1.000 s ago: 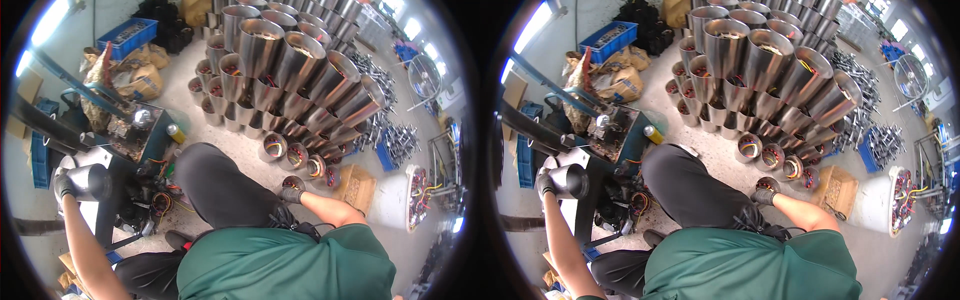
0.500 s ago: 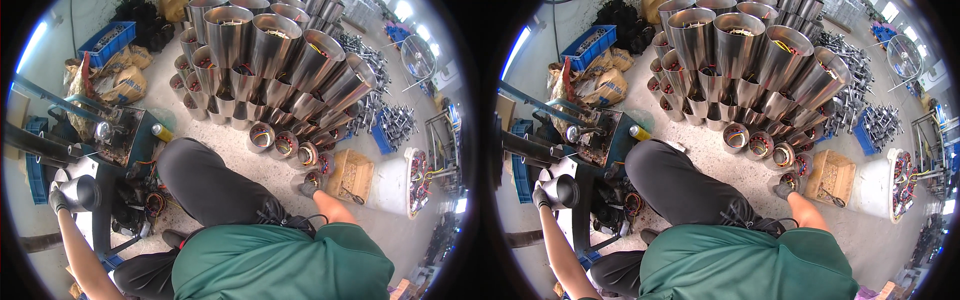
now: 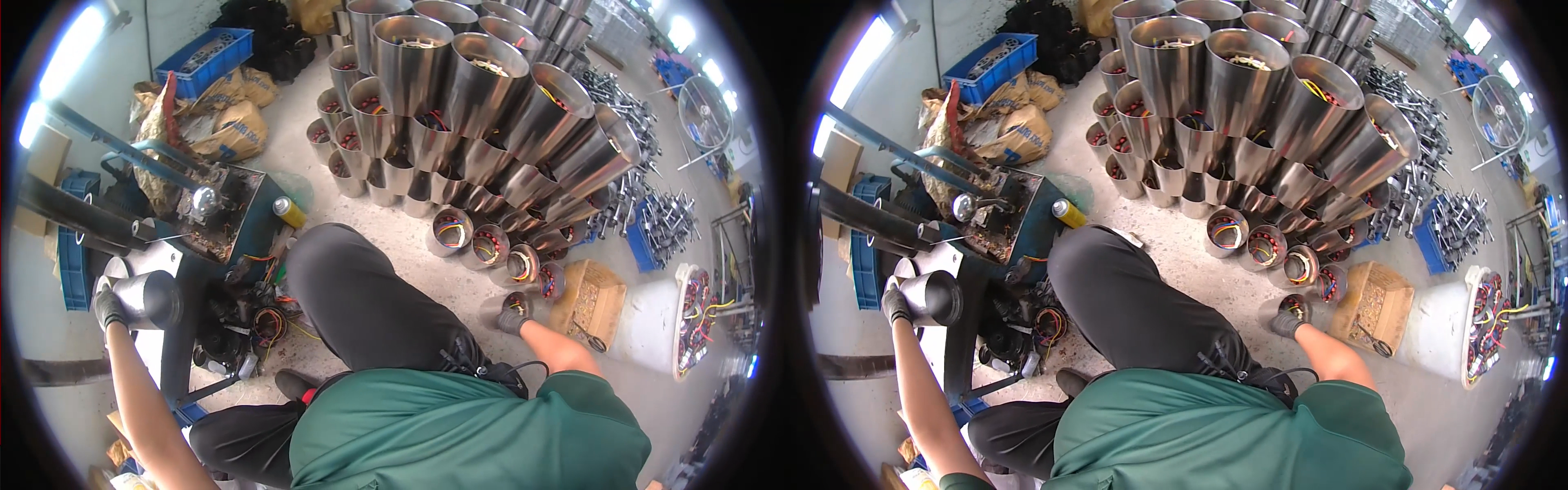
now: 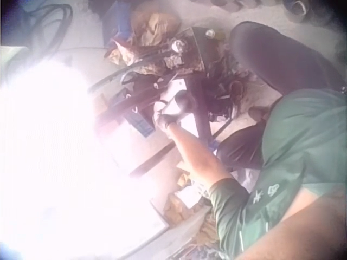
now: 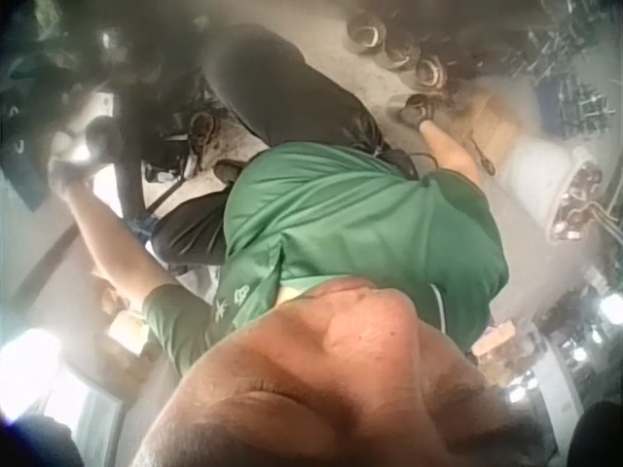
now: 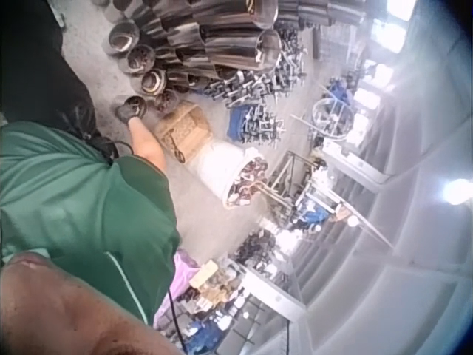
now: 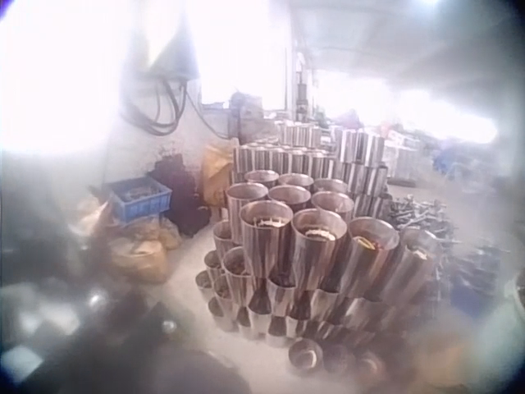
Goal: The person places a metal cylinder into a press, then uses a screwdriver to secure wires inside a stator before placing the stator onto the press.
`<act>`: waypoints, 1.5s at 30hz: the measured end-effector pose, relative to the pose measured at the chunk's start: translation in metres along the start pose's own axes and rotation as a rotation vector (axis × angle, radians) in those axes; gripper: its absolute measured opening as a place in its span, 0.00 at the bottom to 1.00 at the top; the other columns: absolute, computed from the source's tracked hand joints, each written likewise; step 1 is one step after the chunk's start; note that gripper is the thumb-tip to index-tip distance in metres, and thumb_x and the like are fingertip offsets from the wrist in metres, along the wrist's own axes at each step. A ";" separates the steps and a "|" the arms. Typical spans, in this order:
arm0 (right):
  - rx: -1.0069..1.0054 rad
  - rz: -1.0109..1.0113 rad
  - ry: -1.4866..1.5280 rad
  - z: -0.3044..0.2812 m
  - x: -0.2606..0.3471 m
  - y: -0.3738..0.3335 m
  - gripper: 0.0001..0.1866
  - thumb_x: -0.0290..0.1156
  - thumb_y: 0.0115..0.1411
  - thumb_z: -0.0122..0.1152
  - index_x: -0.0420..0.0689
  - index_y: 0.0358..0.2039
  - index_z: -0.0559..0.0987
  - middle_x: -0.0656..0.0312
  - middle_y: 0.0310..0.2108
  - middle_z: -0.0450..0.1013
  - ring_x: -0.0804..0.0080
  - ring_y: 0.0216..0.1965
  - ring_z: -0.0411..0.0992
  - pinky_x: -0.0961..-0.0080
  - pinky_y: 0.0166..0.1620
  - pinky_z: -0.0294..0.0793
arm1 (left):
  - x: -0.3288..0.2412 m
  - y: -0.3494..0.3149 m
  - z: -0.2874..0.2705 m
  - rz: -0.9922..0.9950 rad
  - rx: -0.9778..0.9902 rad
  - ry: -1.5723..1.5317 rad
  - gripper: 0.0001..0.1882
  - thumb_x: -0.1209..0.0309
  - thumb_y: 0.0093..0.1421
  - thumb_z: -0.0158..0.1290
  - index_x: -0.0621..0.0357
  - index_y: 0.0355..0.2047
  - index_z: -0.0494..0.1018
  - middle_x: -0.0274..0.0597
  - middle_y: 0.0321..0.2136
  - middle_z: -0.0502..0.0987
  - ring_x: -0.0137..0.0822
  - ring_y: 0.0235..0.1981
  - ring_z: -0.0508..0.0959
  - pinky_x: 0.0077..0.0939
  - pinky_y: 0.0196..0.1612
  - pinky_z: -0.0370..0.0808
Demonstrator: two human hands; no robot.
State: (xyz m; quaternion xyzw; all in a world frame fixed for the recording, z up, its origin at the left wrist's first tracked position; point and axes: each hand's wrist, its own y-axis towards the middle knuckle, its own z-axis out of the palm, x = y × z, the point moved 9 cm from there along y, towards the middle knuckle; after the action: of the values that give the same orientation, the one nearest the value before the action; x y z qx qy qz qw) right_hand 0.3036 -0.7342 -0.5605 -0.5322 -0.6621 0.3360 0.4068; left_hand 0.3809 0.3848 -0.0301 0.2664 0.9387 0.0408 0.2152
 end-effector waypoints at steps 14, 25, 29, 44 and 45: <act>-0.140 -0.330 -0.411 -0.242 0.321 0.053 0.25 0.38 0.54 0.55 0.39 0.47 0.88 0.43 0.48 0.83 0.50 0.53 0.81 0.56 0.54 0.79 | -0.018 -0.049 -0.030 -0.066 -0.027 -0.027 0.30 0.50 0.73 0.47 0.68 0.57 0.78 0.61 0.56 0.80 0.53 0.58 0.79 0.40 0.62 0.72; -0.299 -0.153 -0.276 -0.333 0.313 0.068 0.26 0.42 0.58 0.54 0.41 0.49 0.87 0.46 0.54 0.81 0.52 0.59 0.78 0.58 0.62 0.75 | -0.021 -0.061 -0.036 -0.127 -0.015 0.125 0.32 0.47 0.71 0.45 0.63 0.58 0.78 0.63 0.57 0.78 0.56 0.62 0.77 0.43 0.65 0.69; -0.521 -0.245 -0.367 -0.343 0.272 0.074 0.19 0.44 0.63 0.57 0.45 0.45 0.86 0.44 0.47 0.82 0.49 0.53 0.81 0.54 0.57 0.77 | -0.070 -0.078 -0.020 0.018 -0.169 -0.107 0.25 0.51 0.64 0.53 0.62 0.43 0.81 0.60 0.43 0.83 0.56 0.49 0.81 0.45 0.54 0.75; -0.756 -1.310 -0.391 -0.456 0.643 -0.270 0.14 0.29 0.56 0.66 0.41 0.43 0.84 0.50 0.38 0.80 0.48 0.38 0.78 0.55 0.45 0.78 | -0.008 -0.180 -0.031 0.111 -0.309 -0.785 0.22 0.62 0.72 0.53 0.53 0.64 0.75 0.57 0.51 0.76 0.52 0.56 0.77 0.43 0.62 0.72; -0.649 -1.361 -0.272 -0.437 0.676 -0.293 0.16 0.29 0.57 0.68 0.40 0.46 0.83 0.51 0.38 0.80 0.52 0.38 0.78 0.59 0.45 0.78 | -0.007 -0.183 -0.037 0.132 -0.343 -0.707 0.22 0.62 0.71 0.52 0.53 0.63 0.75 0.59 0.50 0.77 0.56 0.55 0.77 0.45 0.61 0.72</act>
State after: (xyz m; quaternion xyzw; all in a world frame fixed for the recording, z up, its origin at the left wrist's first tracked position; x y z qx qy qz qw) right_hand 0.4996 -0.1287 0.0127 -0.0540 -0.9537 -0.1371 0.2623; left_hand 0.2825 0.2256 -0.0292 0.2840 0.7670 0.1164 0.5635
